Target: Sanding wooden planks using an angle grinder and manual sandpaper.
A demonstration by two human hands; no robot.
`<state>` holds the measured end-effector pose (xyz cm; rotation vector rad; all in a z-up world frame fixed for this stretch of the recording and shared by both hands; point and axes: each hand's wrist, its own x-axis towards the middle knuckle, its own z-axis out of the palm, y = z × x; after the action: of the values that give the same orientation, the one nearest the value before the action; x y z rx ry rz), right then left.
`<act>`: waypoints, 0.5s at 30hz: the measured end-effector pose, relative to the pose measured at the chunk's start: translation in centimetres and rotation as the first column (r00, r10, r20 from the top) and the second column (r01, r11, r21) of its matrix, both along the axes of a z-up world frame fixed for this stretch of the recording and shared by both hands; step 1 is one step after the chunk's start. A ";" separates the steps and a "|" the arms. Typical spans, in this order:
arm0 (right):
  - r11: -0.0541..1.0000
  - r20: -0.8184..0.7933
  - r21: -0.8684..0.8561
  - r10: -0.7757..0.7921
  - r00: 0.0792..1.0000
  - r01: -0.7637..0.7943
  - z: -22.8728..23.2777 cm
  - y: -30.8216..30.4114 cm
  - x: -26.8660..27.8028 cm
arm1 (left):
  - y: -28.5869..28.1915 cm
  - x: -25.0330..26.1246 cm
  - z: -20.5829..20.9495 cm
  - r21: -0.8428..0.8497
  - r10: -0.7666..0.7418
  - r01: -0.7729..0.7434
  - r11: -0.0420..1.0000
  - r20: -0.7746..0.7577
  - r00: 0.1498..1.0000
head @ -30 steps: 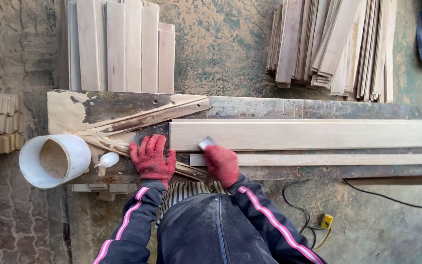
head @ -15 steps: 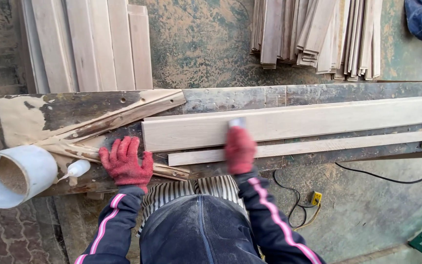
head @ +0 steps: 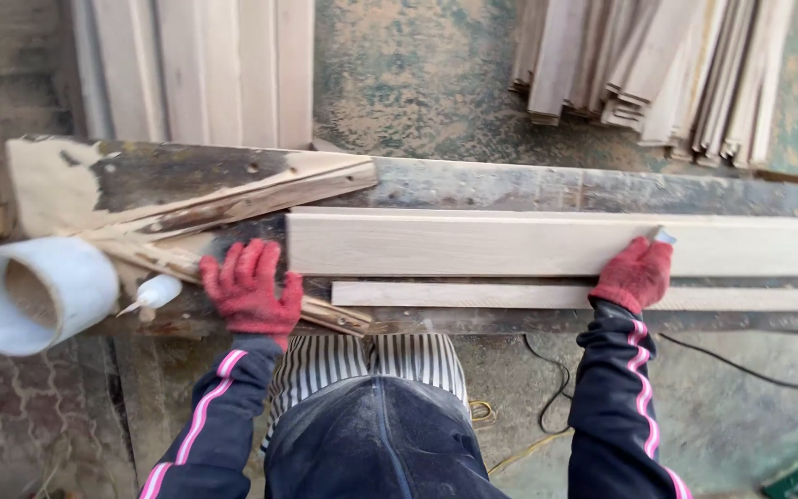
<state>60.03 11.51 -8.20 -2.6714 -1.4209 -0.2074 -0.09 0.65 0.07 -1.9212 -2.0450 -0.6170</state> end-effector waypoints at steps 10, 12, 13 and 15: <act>0.720 -0.056 0.211 0.684 0.727 -0.661 6.5 -4.3 -37.6 | 0.3 -0.5 -0.6 0.108 -0.012 0.007 0.994 0.044 0.999; 0.648 -0.126 0.231 0.759 0.638 -0.725 5.4 -6.2 -44.3 | -0.1 -0.8 -1.9 0.110 -0.011 0.006 0.994 0.050 0.999; 0.629 -0.240 0.114 0.769 0.593 -0.769 4.5 -7.3 -47.1 | -0.5 -0.9 -3.3 0.121 -0.006 -0.001 0.993 0.056 0.998; 0.587 -0.347 0.005 0.760 0.549 -0.810 5.4 -7.6 -48.8 | -0.7 -0.9 -3.6 0.142 0.002 -0.010 0.990 0.063 0.998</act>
<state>11.26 3.92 -2.83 -1.7205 -2.3897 0.4179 -1.03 -0.03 -3.49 -1.8359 -1.9845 -0.8086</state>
